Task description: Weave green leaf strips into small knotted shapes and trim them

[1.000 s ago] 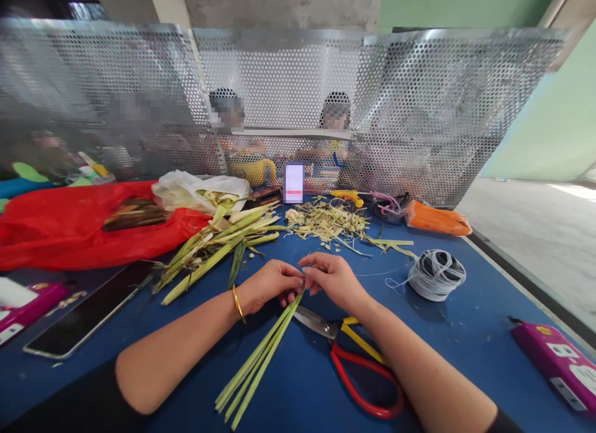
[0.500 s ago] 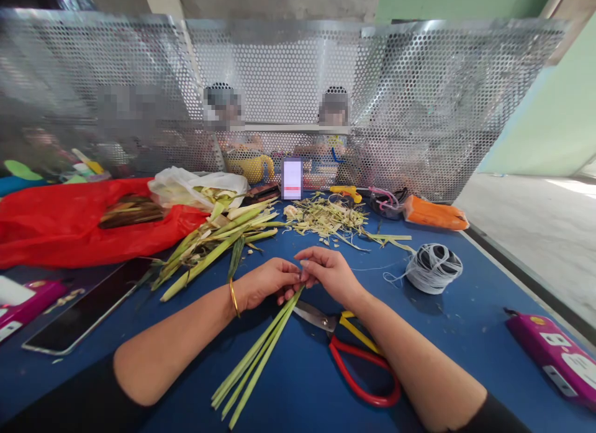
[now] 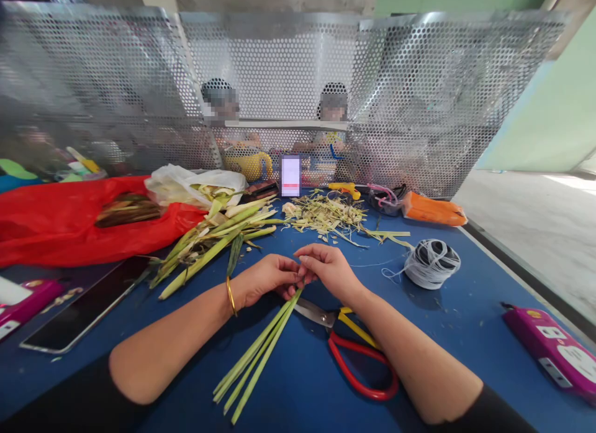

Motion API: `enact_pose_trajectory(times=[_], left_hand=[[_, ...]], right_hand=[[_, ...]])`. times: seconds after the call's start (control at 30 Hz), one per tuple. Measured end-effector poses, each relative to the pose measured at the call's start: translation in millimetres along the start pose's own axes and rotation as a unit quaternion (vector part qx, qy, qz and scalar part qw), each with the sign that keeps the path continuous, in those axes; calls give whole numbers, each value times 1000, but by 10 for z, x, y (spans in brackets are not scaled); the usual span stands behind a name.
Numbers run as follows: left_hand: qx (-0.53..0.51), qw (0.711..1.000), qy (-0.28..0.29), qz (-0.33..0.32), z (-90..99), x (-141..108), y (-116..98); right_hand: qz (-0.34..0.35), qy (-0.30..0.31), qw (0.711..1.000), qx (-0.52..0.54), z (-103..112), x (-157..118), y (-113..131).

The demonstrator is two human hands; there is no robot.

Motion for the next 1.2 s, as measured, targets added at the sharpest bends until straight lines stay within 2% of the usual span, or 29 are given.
enact_pose_trajectory(times=[0.1,0.17,0.3,0.37,0.43,0.53,0.7,0.87,1.03,1.2], left_hand=[[33,999,12,-6,-18,-16,-19],[66,998,-5,-18,-22,-16,-25],[101,992,-54,-49,-6,-4,-31],[94,992,-58,-62,2,2,-38],[76,993,-59,-75,8,4,-51],[57,993,-60,-86,12,6,-65],[39,995,-50,-76,19,17,-42],[39,996,-43,-65,31,24,-15],[37,996,-60,-61,33,20,-19],[27,995,-85,-53,26,10,-29]], right_hand=[[-1,-3,1000,-8,-5,4,-13],[11,-11,1000,-5,9,4,-3],[20,-70,996,-43,133,-17,56],[-18,-39,995,-86,193,-27,68],[-63,26,991,-117,222,-35,49],[-76,79,983,-147,213,-29,-24],[-49,42,982,-179,148,31,-174],[-37,-7,980,-197,137,49,-193],[-41,-15,979,-199,150,33,-166],[-57,5,983,-176,156,27,-145]])
Point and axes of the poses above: each hand's wrist, its own x-axis towards the middle knuckle, its own z-axis out of the back of the hand, y = z × x, the point moved 2 cm from there along x, towards the middle knuckle, and after that the axes turned 13 degrees about y, right-handed, at the moved point
